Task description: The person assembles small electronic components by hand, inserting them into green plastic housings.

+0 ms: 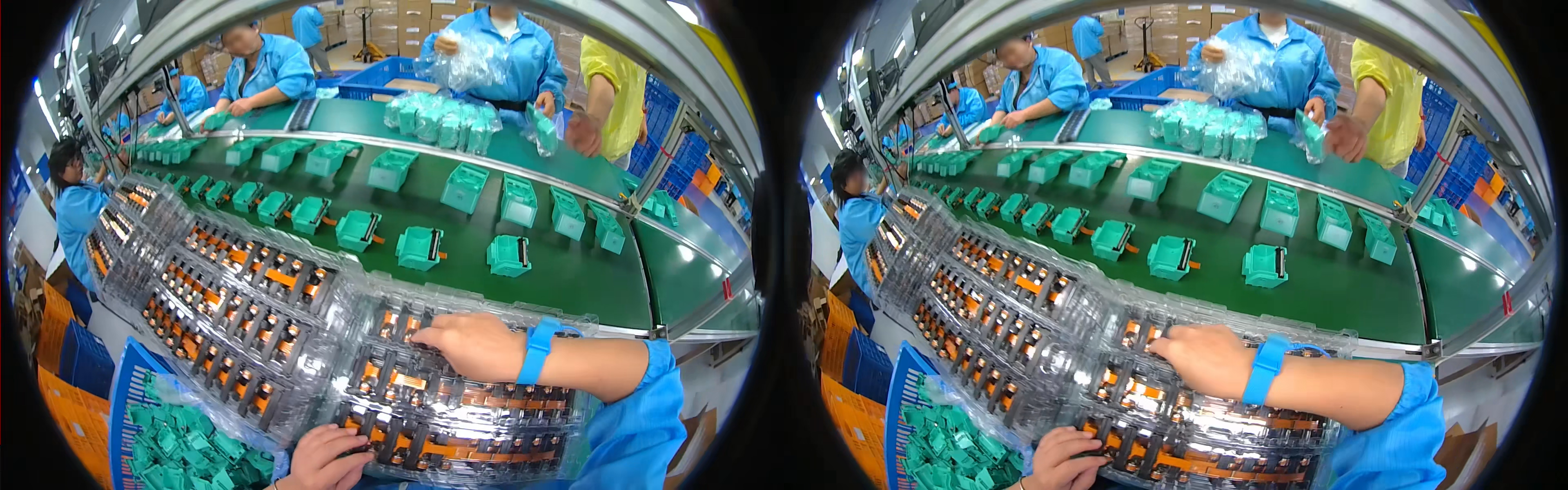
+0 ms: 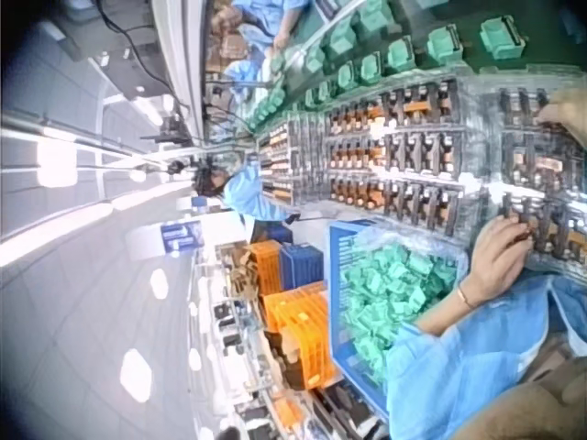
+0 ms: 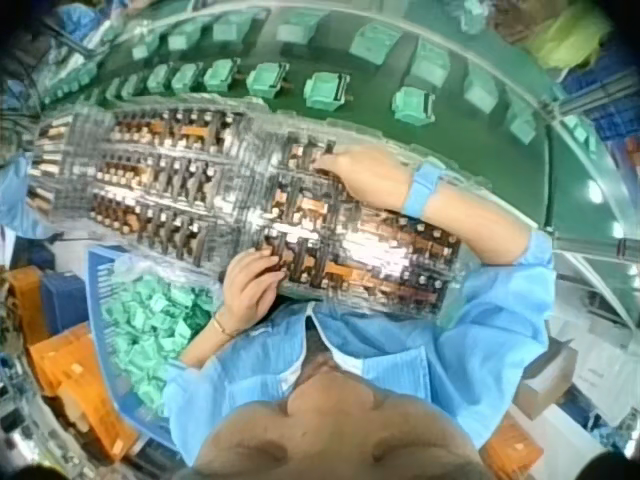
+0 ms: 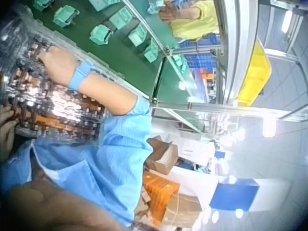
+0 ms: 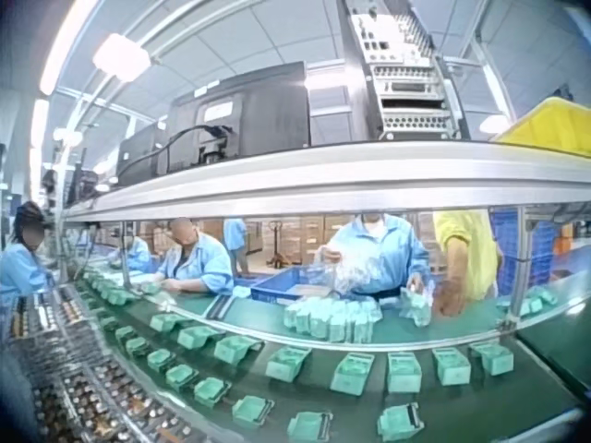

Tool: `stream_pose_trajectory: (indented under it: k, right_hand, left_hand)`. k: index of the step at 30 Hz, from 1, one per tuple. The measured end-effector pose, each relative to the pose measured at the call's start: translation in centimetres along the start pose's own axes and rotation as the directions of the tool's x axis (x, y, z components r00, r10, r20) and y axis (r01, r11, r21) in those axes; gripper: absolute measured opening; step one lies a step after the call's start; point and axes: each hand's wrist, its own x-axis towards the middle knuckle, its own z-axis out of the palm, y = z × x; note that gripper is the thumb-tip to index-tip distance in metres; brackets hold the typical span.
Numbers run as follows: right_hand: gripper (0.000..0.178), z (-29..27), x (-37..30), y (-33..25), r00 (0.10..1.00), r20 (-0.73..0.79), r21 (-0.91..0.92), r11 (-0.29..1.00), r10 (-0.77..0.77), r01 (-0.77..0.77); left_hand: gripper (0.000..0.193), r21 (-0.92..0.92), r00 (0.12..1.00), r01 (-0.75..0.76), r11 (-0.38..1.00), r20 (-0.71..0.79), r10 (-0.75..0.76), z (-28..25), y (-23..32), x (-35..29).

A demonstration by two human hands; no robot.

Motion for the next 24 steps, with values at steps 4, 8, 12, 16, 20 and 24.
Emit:
stream_pose_trajectory:
  k: [4,8,12,16,20,24]
  right_hand:
    - [0.029,-0.1,0.8,0.6,0.985,0.168,-0.052,0.998,0.033,-0.025]
    - [0.032,-2.2,1.4,-4.1,0.986,0.165,0.106,0.994,-0.015,-0.003]
    - [0.034,1.5,1.1,-5.1,0.974,0.102,-0.184,0.958,-0.202,0.218]
    - [0.022,4.0,2.9,-5.1,0.931,-0.011,-0.226,0.908,-0.365,0.353]
    - [0.017,0.7,3.0,-3.7,0.862,-0.066,-0.165,0.857,-0.503,0.488]
    - [0.016,-5.6,-0.7,-0.4,0.907,-0.412,0.171,0.985,0.088,-0.018]
  left_hand:
    - [0.017,-0.091,0.998,0.029,0.995,-0.045,-0.033,-1.1,0.9,-0.9]
    - [0.018,-0.159,0.996,0.06,0.985,-0.054,-0.07,-1.6,0.4,-0.7]
    - [0.018,-0.159,0.996,0.067,0.985,-0.049,-0.076,-1.6,0.9,-0.3]
    - [0.018,-0.1,0.994,0.063,0.993,-0.079,-0.071,-1.6,1.1,-1.0]
    - [0.015,-0.109,0.997,0.056,0.992,-0.039,-0.061,-1.7,1.1,-0.6]
    - [0.014,-0.097,0.995,0.065,0.993,-0.067,-0.072,-2.1,1.6,-1.2]
